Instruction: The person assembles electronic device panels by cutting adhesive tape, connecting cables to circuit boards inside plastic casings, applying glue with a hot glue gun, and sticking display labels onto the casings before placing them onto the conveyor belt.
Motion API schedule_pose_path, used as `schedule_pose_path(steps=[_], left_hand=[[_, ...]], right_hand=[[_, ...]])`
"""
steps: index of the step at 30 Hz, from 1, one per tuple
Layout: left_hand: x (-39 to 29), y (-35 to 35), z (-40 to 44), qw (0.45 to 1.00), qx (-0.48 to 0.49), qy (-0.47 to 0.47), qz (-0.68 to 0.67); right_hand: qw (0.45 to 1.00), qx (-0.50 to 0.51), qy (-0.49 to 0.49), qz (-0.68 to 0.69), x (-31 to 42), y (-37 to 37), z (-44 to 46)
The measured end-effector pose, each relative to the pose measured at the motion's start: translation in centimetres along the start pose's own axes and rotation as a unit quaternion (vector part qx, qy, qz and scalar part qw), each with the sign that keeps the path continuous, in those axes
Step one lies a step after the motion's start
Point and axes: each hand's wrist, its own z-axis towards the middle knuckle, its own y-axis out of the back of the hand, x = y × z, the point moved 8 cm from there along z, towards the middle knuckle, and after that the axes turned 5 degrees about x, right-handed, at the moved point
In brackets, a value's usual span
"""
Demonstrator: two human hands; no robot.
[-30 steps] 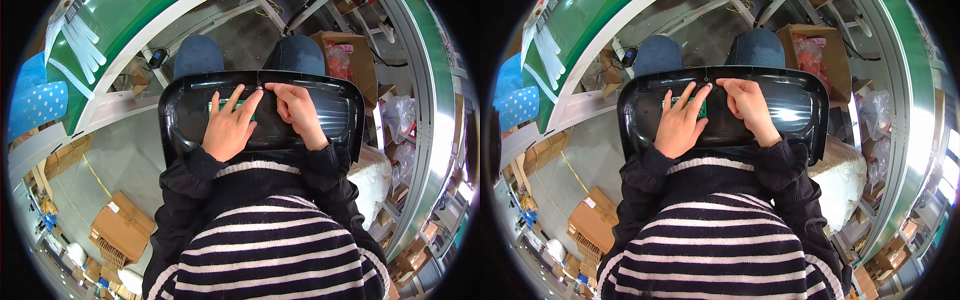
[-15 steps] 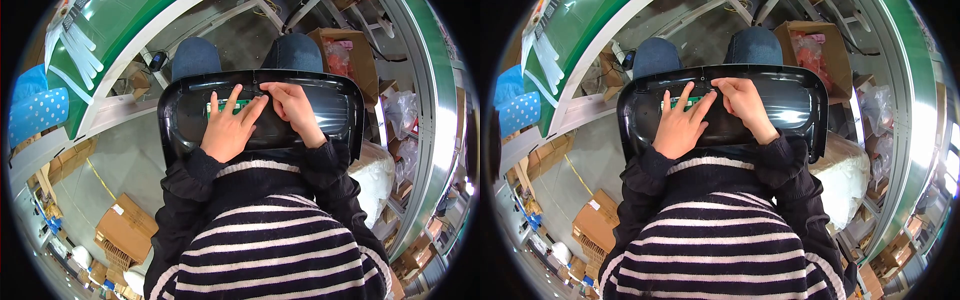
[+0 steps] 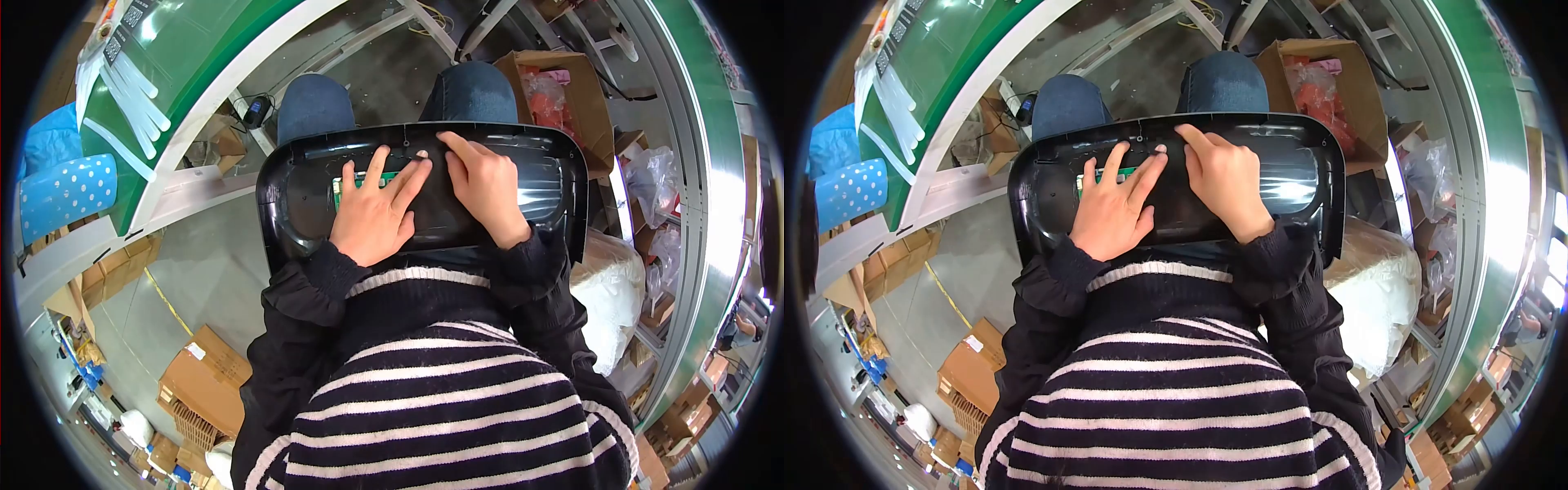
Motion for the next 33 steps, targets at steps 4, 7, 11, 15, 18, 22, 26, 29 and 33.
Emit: schedule_pose_path(steps=[4, 7, 11, 15, 18, 22, 26, 29, 33], left_hand=[[0.6, -0.4, 0.9, 0.996, 0.003, 0.067, -0.059], [0.5, -0.3, 1.2, 0.993, -0.038, 0.09, -0.071], [1.4, 0.8, -0.2, 0.978, -0.076, 0.023, -0.194], [2.8, 1.3, -0.7, 0.936, -0.123, 0.001, -0.328], [3.0, 1.1, -0.7, 0.934, -0.105, 0.015, -0.341], [2.7, 2.0, -0.6, 0.938, -0.104, 0.011, -0.332], [3.5, 1.5, -2.5, 0.754, -0.162, 0.029, -0.636], [2.8, 1.5, -3.7, 0.513, -0.182, -0.007, -0.839], [1.4, 1.9, -3.9, 0.257, -0.162, -0.119, -0.945]], right_hand=[[0.996, -0.05, -0.009, 0.072, -1.2, 0.1, -1.0], [0.997, -0.031, -0.023, 0.072, -1.4, 0.2, -1.2], [0.982, -0.024, -0.091, 0.164, -2.3, 0.6, -1.2], [0.932, -0.015, -0.162, 0.325, -3.1, -0.2, -1.9], [0.91, -0.001, -0.157, 0.384, -2.0, -0.4, -1.7], [0.904, 0.003, -0.145, 0.402, -1.2, -1.3, -1.5], [0.829, 0.05, -0.175, 0.529, 0.5, -1.3, -1.6], [0.811, 0.061, -0.087, 0.575, 4.2, -0.9, -0.8], [0.738, 0.097, -0.059, 0.665, 8.6, -1.3, -0.5]])
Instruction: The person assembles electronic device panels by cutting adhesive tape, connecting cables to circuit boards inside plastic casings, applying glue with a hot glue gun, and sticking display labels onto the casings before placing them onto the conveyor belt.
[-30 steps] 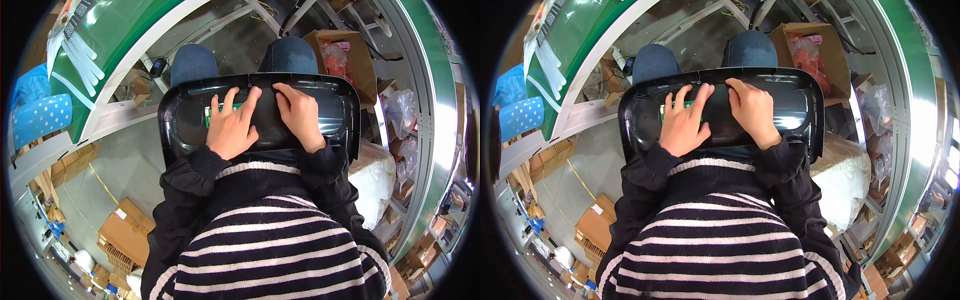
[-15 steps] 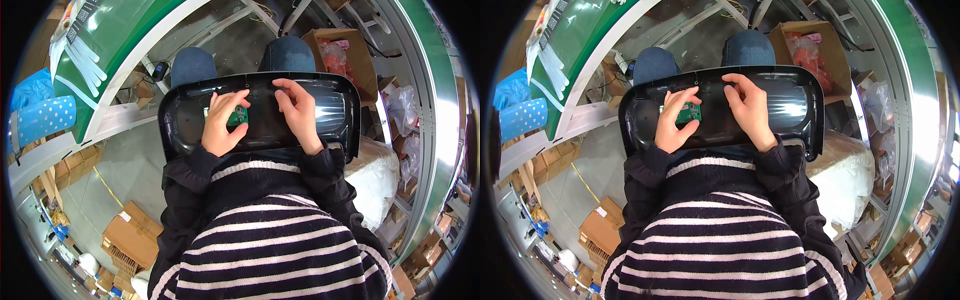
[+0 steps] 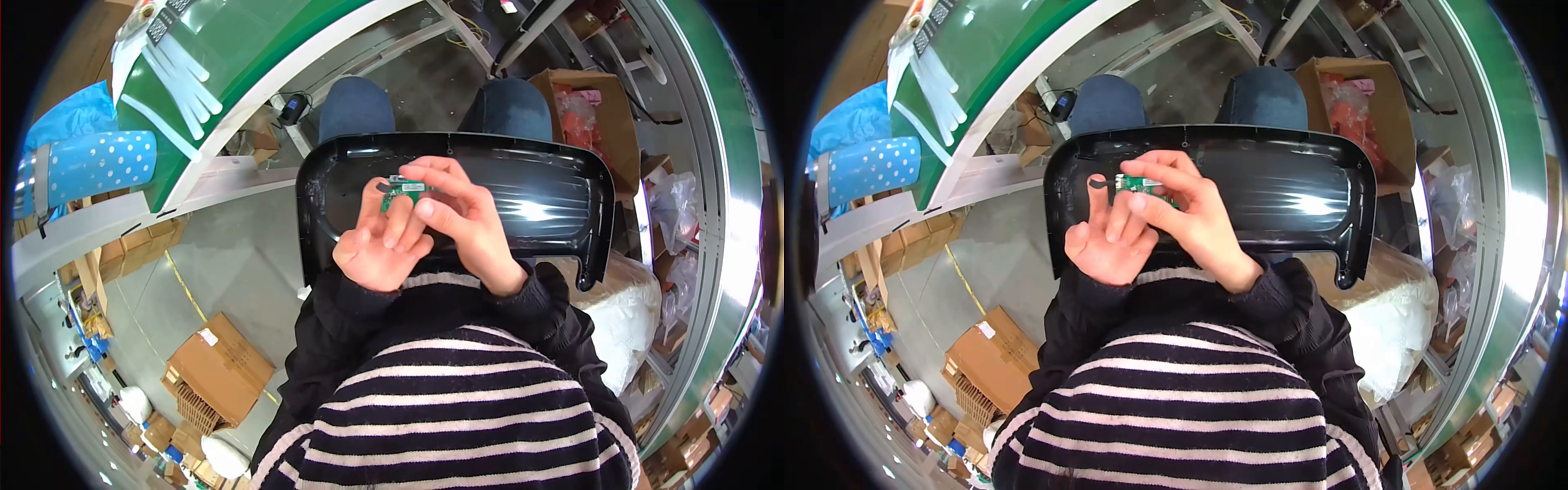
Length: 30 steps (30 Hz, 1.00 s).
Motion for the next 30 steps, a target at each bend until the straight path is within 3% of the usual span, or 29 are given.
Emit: schedule_pose_path(steps=[2, 5, 7, 10, 11, 13, 14, 15, 17, 19, 22, 25, 30], left_hand=[[0.3, -0.1, -0.3, 0.999, 0.035, 0.002, -0.023], [0.6, 0.1, -0.3, 1.0, 0.018, 0.001, -0.019], [0.3, 0.3, -0.3, 1.0, 0.007, -0.003, -0.018], [-1.5, 0.9, 0.0, 0.99, -0.047, -0.004, 0.131], [-2.4, 1.1, -0.1, 0.99, -0.048, -0.008, 0.129], [-4.6, 1.9, -0.7, 0.924, -0.078, 0.037, 0.372], [-5.1, 2.3, -1.0, 0.868, -0.091, 0.06, 0.485], [-5.0, 2.4, -1.2, 0.869, -0.093, 0.057, 0.482], [-6.5, 1.6, -1.8, 0.671, -0.142, -0.013, 0.727], [-7.2, 1.0, -1.8, 0.543, -0.166, -0.051, 0.822], [-6.9, 0.3, -0.6, 0.372, -0.121, -0.073, 0.917], [-6.1, 1.3, -0.7, 0.334, -0.116, -0.01, 0.935], [-5.6, 2.2, -0.9, 0.31, -0.127, 0.025, 0.942]], right_hand=[[0.999, 0.01, -0.016, 0.044, -0.3, -1.3, 0.2], [0.992, -0.037, -0.07, 0.097, -1.4, -1.5, 0.2], [0.993, -0.053, -0.054, 0.095, -1.9, -1.0, 0.1], [0.992, -0.083, -0.021, 0.091, -1.8, 0.5, 0.1], [0.996, -0.092, -0.001, 0.021, -0.9, 1.0, 0.2], [0.986, -0.111, 0.04, -0.119, 0.8, 1.8, 0.5], [0.986, -0.109, 0.038, -0.122, 0.7, 2.0, 0.7], [0.973, -0.104, 0.076, -0.19, 1.2, 2.0, 1.0], [0.931, -0.091, 0.152, -0.32, 2.2, 1.6, 1.9], [0.918, -0.046, 0.142, -0.367, 2.7, 1.4, 3.9], [0.883, 0.038, 0.116, -0.454, 2.1, 0.6, 6.6], [0.814, 0.227, 0.147, -0.514, -0.3, -1.8, 8.0], [0.791, 0.25, 0.138, -0.541, -2.2, -2.7, 10.1]])
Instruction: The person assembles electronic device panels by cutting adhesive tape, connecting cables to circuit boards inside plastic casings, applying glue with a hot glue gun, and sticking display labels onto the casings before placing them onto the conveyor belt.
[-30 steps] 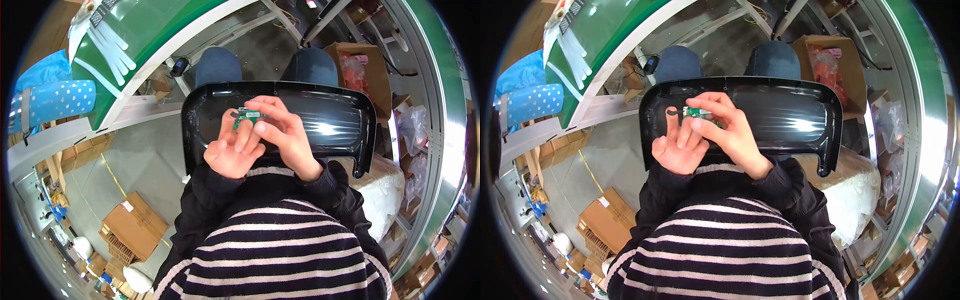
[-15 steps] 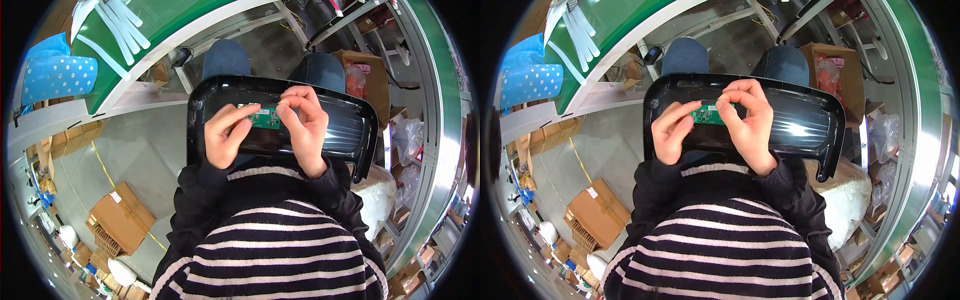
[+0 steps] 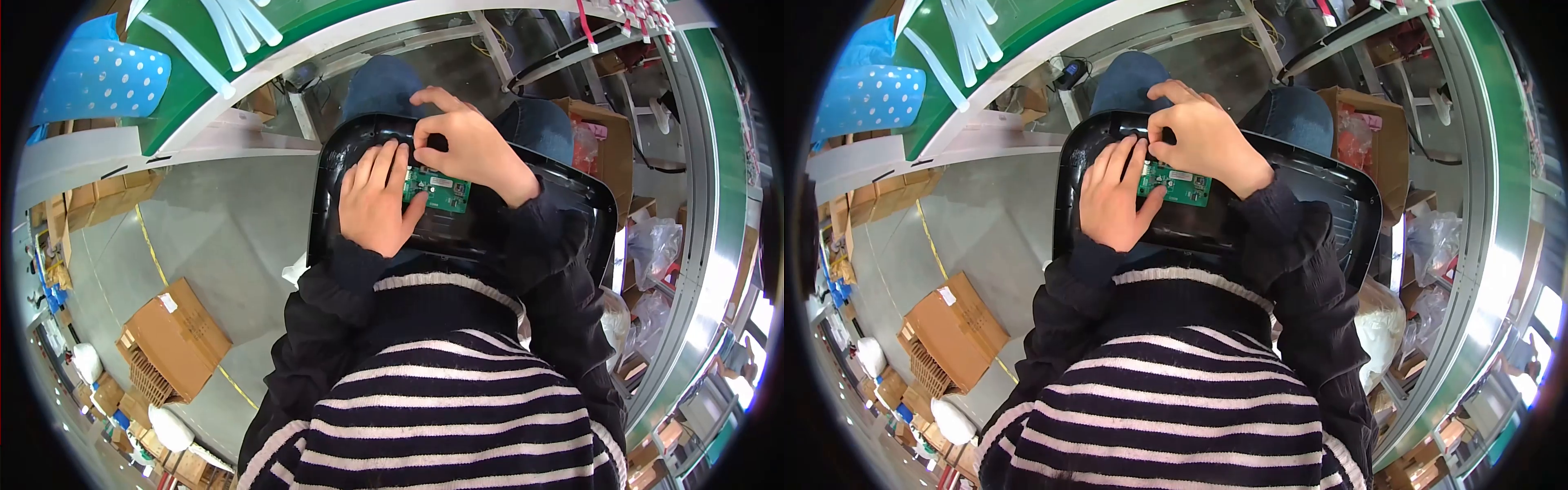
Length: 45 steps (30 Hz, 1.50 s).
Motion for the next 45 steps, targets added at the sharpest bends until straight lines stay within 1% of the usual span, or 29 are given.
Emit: schedule_pose_path(steps=[4, 7, 11, 16, 20, 23, 24, 26, 28, 32, 37, 39, 41, 43, 45], left_hand=[[0.7, 0.0, 0.1, 1.0, 0.004, 0.014, -0.016], [0.7, 0.0, 0.1, 1.0, 0.008, 0.013, -0.013], [0.6, -0.2, 0.2, 1.0, 0.008, 0.011, -0.003], [0.5, -0.3, 0.2, 1.0, 0.006, 0.005, 0.01], [0.4, -0.6, 0.1, 1.0, 0.008, 0.001, 0.02], [0.3, -0.7, -0.1, 1.0, 0.011, -0.005, 0.021], [0.3, -0.8, -0.2, 1.0, 0.012, -0.006, 0.021], [0.3, -0.7, -0.2, 1.0, 0.007, -0.01, 0.021], [0.3, -0.8, -0.3, 1.0, 0.005, -0.011, 0.02], [0.0, -0.1, -0.3, 1.0, -0.002, -0.017, 0.021], [-0.2, -0.3, -0.7, 0.998, -0.013, -0.034, 0.042], [-0.3, -0.3, -1.0, 0.999, 0.02, -0.014, 0.045], [-0.5, -0.1, 0.3, 0.998, 0.019, -0.024, 0.048], [-0.4, -0.3, 0.0, 0.998, 0.021, -0.043, 0.04], [-0.9, -0.3, -0.2, 0.997, 0.008, -0.065, 0.037]], right_hand=[[1.0, 0.004, -0.001, -0.023, -0.1, -1.0, 0.7], [0.991, -0.065, 0.033, -0.11, 1.0, -0.4, 0.4], [0.985, -0.084, 0.035, -0.144, 1.2, -0.7, 0.3], [0.984, -0.073, 0.021, -0.16, 0.8, -1.5, 0.1], [0.974, -0.063, -0.018, -0.215, 1.0, -2.2, 0.4], [0.937, -0.088, -0.117, -0.316, 1.3, -0.8, 1.1], [0.936, -0.09, -0.116, -0.319, 1.2, -0.5, 1.3], [0.949, 0.014, -0.201, -0.241, -1.7, -1.1, 2.1], [0.947, 0.066, -0.243, -0.201, -3.4, -1.6, 2.3], [0.963, 0.076, -0.201, -0.165, -3.6, -2.1, 3.0], [0.982, 0.031, -0.154, -0.103, -3.0, -2.4, 1.5], [0.991, 0.009, -0.118, -0.067, -2.7, -1.8, 1.6], [0.975, 0.029, -0.163, -0.145, -1.5, -1.5, 1.5], [0.968, 0.015, -0.167, -0.187, -1.0, -2.0, 1.4], [0.949, -0.06, -0.088, -0.298, 0.6, -1.4, 1.0]])
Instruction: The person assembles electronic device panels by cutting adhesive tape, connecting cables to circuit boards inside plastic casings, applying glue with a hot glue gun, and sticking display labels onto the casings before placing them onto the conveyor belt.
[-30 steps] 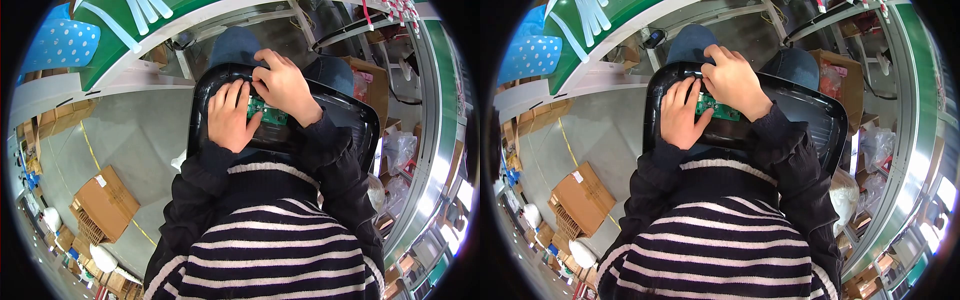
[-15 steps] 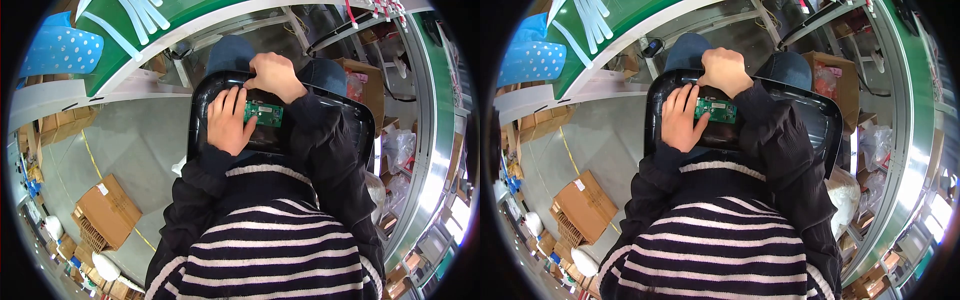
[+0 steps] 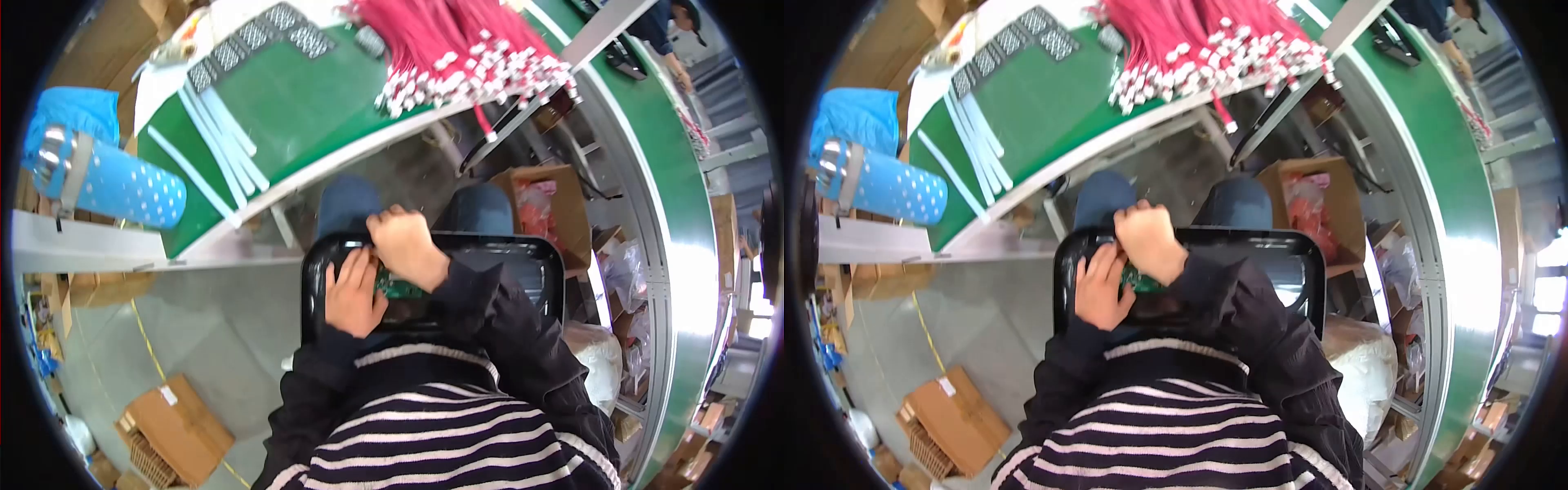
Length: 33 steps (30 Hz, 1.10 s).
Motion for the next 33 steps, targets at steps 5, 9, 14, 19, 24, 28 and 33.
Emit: schedule_pose_path(steps=[5, 9, 14, 19, 24, 28, 33], left_hand=[[0.4, -0.6, -0.2, 1.0, 0.028, 0.001, 0.006], [0.2, -0.3, 0.6, 0.999, 0.042, -0.024, 0.003], [1.7, 0.4, 1.8, 0.987, 0.062, -0.082, -0.125], [3.5, 3.6, 2.2, 0.971, 0.057, -0.116, -0.203], [3.7, 12.7, 2.6, 0.97, -0.088, -0.049, -0.221], [1.8, 19.4, 3.6, 0.944, -0.274, -0.085, -0.165], [-5.8, 23.8, 7.5, 0.861, -0.458, -0.218, 0.038]], right_hand=[[0.985, -0.124, -0.003, 0.121, -2.1, 16.2, 1.1], [0.943, -0.32, -0.074, 0.053, -9.2, 25.0, 4.0], [0.968, -0.214, -0.069, -0.11, -14.5, 20.9, 10.9], [0.956, -0.086, -0.041, -0.277, -12.3, 20.9, 12.2], [0.91, -0.294, -0.026, -0.291, -15.9, 25.5, 12.8], [0.852, -0.514, 0.041, -0.086, -11.2, 33.2, 7.3], [0.882, -0.467, 0.031, 0.055, -4.5, 33.4, 1.5]])
